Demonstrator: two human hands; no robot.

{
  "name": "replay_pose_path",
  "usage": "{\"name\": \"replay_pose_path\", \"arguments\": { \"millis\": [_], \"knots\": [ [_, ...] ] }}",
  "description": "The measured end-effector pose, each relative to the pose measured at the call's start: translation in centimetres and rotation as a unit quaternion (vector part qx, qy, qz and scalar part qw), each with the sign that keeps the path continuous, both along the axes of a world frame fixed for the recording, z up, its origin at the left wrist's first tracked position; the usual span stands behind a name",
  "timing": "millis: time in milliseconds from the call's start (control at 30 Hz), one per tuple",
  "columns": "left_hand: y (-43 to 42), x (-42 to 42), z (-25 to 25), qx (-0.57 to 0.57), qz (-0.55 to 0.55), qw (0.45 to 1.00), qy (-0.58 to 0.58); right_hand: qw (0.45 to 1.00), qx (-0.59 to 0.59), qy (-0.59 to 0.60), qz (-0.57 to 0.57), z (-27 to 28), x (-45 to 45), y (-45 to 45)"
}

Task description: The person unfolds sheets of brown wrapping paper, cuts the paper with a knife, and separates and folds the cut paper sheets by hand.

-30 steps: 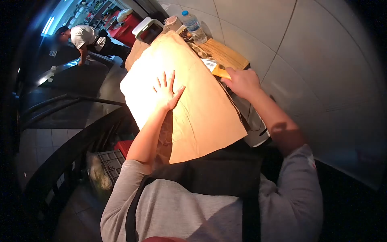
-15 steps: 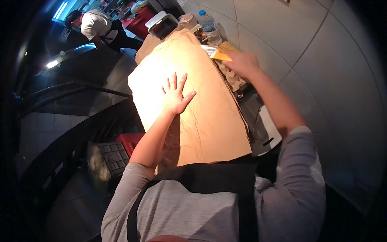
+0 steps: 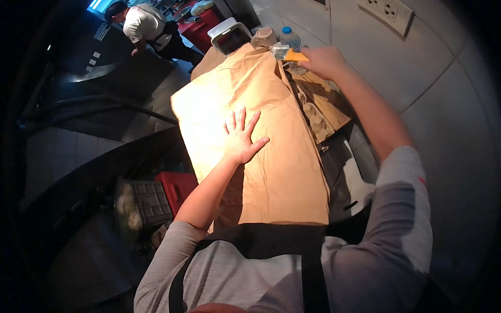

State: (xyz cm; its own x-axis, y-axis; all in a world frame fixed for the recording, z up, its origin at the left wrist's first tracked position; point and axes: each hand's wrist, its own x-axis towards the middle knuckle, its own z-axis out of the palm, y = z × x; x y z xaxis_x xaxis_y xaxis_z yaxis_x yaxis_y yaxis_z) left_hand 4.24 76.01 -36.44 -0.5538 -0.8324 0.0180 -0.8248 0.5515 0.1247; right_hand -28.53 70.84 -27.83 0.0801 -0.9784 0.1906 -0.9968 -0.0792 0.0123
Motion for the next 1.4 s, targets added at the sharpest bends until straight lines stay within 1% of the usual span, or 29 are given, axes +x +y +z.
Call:
{"name": "replay_pose_path", "arguments": {
  "millis": [100, 200, 300, 333, 400, 500, 533, 600, 667, 733, 767, 800, 833, 867, 900, 933, 967, 1000, 1033, 1067, 1100, 1133, 1167, 1233, 1267, 1300, 1367, 1400],
  "knots": [
    [0.3, -0.2, -0.1, 0.016, 0.012, 1.000, 0.006, 0.999, -0.035, 0.027, 0.013, 2.1, 0.9, -0.4],
    [0.0, -0.1, 0.0, 0.009, 0.009, 1.000, 0.008, 0.996, -0.031, 0.064, 0.055, 4.1, 0.1, -1.5],
    [0.1, 0.0, 0.3, 0.004, 0.004, 1.000, 0.014, 0.991, -0.058, 0.089, 0.079, 4.4, -1.5, -1.0],
    [0.3, 0.0, 0.2, 0.007, 0.004, 1.000, 0.019, 0.991, -0.068, 0.078, 0.081, 3.9, -1.0, -0.9],
    [0.0, 0.0, 0.1, 0.007, 0.006, 1.000, 0.027, 0.990, -0.092, 0.056, 0.086, 2.4, 1.1, -1.4],
    [0.2, 0.1, 0.4, 0.010, 0.005, 1.000, 0.023, 0.983, -0.095, 0.077, 0.137, 1.9, 5.3, -2.6],
    [0.2, 0.0, 0.5, 0.008, 0.004, 1.000, 0.022, 0.994, -0.053, 0.038, 0.089, 3.3, 5.0, -2.9],
    [0.2, 0.2, 0.4, 0.009, 0.003, 1.000, 0.019, 0.998, 0.037, -0.042, -0.007, 7.9, 2.6, -3.9],
    [0.2, 0.0, 0.2, 0.015, 0.006, 1.000, 0.012, 0.986, -0.161, 0.012, -0.038, 13.4, -0.5, -3.3],
    [0.1, 0.0, 0.4, 0.019, 0.006, 1.000, 0.007, 0.991, -0.107, 0.029, -0.072, 17.1, 2.0, -1.2],
    [0.1, -0.1, 0.5, 0.022, 0.006, 1.000, 0.003, 0.992, -0.084, 0.034, -0.090, 18.0, 3.1, -0.2],
    [0.0, 0.0, 0.3, 0.031, 0.005, 0.999, 0.013, 0.995, -0.082, 0.000, -0.058, 16.4, 3.0, 0.1],
    [0.0, 0.0, 0.1, 0.039, 0.005, 0.999, 0.023, 0.996, -0.082, -0.034, -0.023, 13.4, 2.7, 0.2],
    [-0.2, 0.2, 0.2, 0.046, 0.006, 0.998, 0.034, 0.994, -0.085, -0.058, -0.031, 10.2, 2.2, 1.1],
    [-0.8, 0.7, 1.2, 0.108, 0.002, 0.991, 0.078, 0.993, -0.035, -0.102, -0.052, 7.3, 1.6, 2.4],
    [-1.3, 2.1, 1.7, 0.145, 0.067, 0.973, 0.169, 0.988, -0.055, -0.113, -0.090, 2.9, 0.7, 4.2],
    [-1.6, 4.3, 2.0, 0.179, 0.129, 0.940, 0.261, 0.981, -0.006, -0.119, -0.155, -0.3, 0.3, 6.9],
    [-2.3, 7.0, 2.1, 0.211, 0.186, 0.893, 0.350, 0.970, -0.031, -0.160, -0.179, -4.7, -0.7, 9.5],
    [-3.7, 11.2, 1.8, 0.076, 0.156, 0.914, 0.367, 0.959, -0.027, -0.187, -0.210, -8.6, -1.2, 12.2],
    [-5.1, 15.8, 0.5, -0.058, 0.123, 0.918, 0.374, 0.956, -0.018, -0.200, -0.216, -12.5, -1.7, 14.8],
    [-5.6, 20.1, -3.6, 0.055, 0.258, 0.860, 0.437, 0.949, 0.012, -0.182, -0.255, -14.3, -1.3, 16.7],
    [-4.7, 23.1, -7.0, 0.169, 0.384, 0.769, 0.483, 0.950, 0.028, -0.178, -0.256, -16.9, -1.6, 17.7],
    [-3.0, 23.5, -6.6, 0.266, 0.443, 0.701, 0.492, 0.950, 0.044, -0.174, -0.257, -18.9, -2.0, 18.0],
    [-1.3, 24.3, -8.2, 0.417, 0.436, 0.565, 0.562, 0.932, 0.112, -0.182, -0.291, -19.5, -1.4, 16.6],
    [-1.1, 24.5, -9.5, 0.470, 0.373, 0.502, 0.622, 0.922, 0.145, -0.184, -0.309, -19.7, -1.2, 15.9],
    [-0.4, 23.4, -9.0, 0.470, 0.352, 0.491, 0.643, 0.927, 0.120, -0.187, -0.302, -20.2, -1.1, 15.1],
    [0.7, 21.3, -5.3, 0.486, 0.343, 0.522, 0.611, 0.936, 0.071, -0.195, -0.284, -22.7, -1.6, 13.3],
    [0.8, 21.0, -4.1, 0.494, 0.338, 0.537, 0.594, 0.948, 0.052, -0.170, -0.263, -25.0, -2.4, 12.2]
  ]
}}
